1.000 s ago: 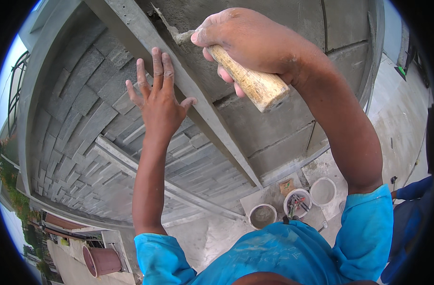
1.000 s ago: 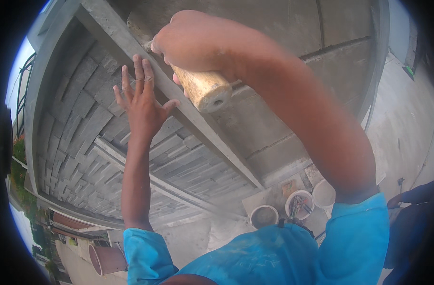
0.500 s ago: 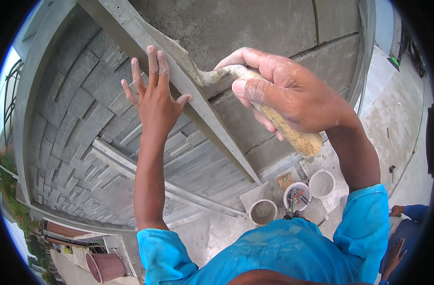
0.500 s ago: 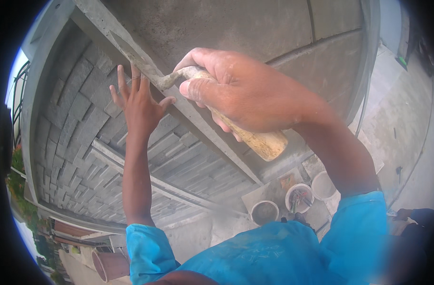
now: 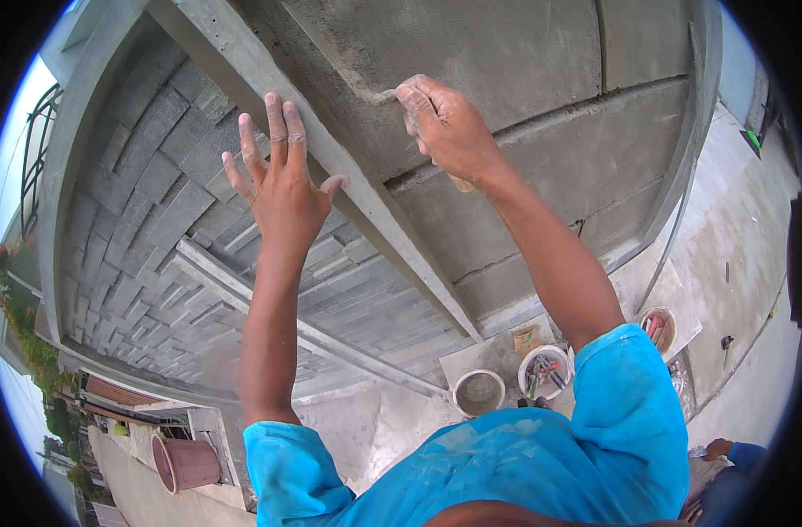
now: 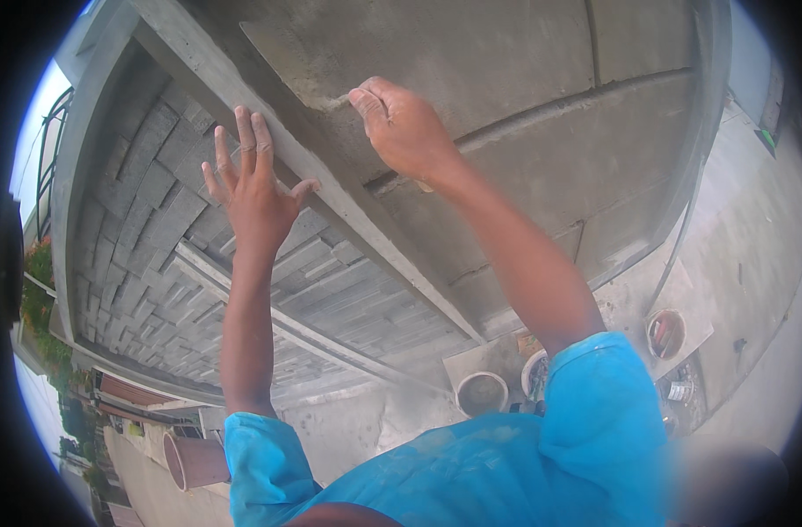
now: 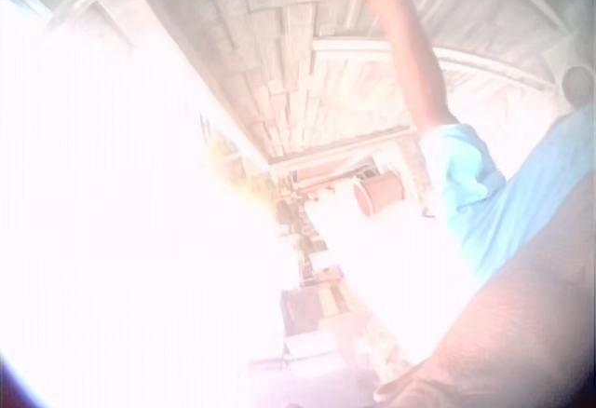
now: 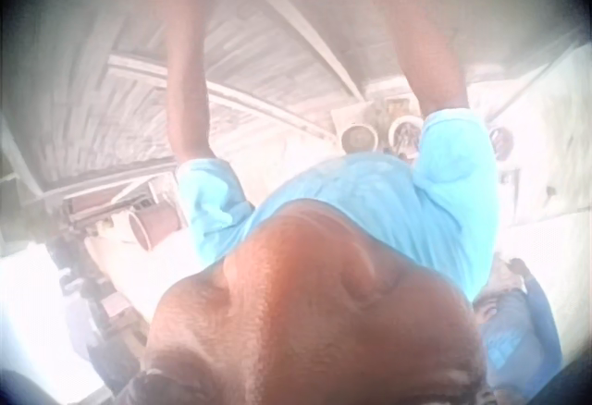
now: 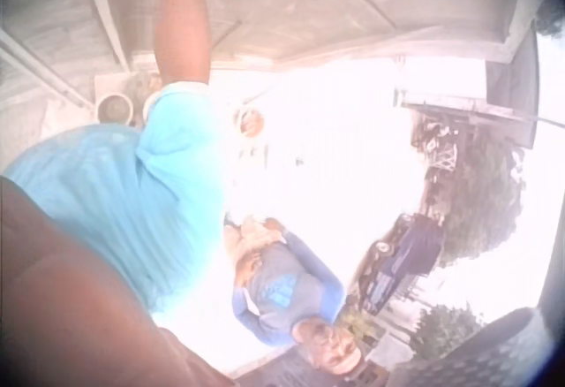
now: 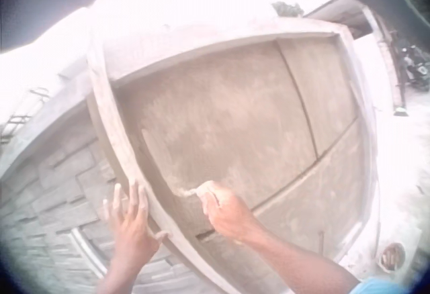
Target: The person scoops cement from a bucket and applies it to a curved concrete surface using a trowel. They repeatedly smooth and shape the cement along the edge of the structure.
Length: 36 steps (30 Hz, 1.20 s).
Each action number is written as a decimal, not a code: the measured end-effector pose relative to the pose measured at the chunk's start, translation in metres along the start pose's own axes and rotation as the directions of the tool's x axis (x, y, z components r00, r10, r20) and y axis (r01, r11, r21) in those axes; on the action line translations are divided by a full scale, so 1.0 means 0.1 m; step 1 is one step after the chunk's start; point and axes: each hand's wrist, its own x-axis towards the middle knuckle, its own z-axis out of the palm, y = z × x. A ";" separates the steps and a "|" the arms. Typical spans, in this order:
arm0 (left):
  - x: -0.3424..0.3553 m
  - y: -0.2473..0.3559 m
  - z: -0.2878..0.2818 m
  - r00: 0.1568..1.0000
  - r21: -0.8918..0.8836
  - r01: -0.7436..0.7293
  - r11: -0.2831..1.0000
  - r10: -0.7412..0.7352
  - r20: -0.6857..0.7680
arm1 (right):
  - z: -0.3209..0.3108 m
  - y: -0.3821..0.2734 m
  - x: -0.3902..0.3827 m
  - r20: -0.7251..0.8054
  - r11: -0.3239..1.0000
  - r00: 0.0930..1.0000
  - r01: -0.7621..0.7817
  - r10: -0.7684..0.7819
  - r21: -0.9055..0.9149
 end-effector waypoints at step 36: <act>-0.03 0.00 0.05 1.000 0.003 0.012 1.000 -0.012 -0.010 | 0.31 0.50 -0.21 0.046 0.990 0.999 0.008 -0.002 -0.140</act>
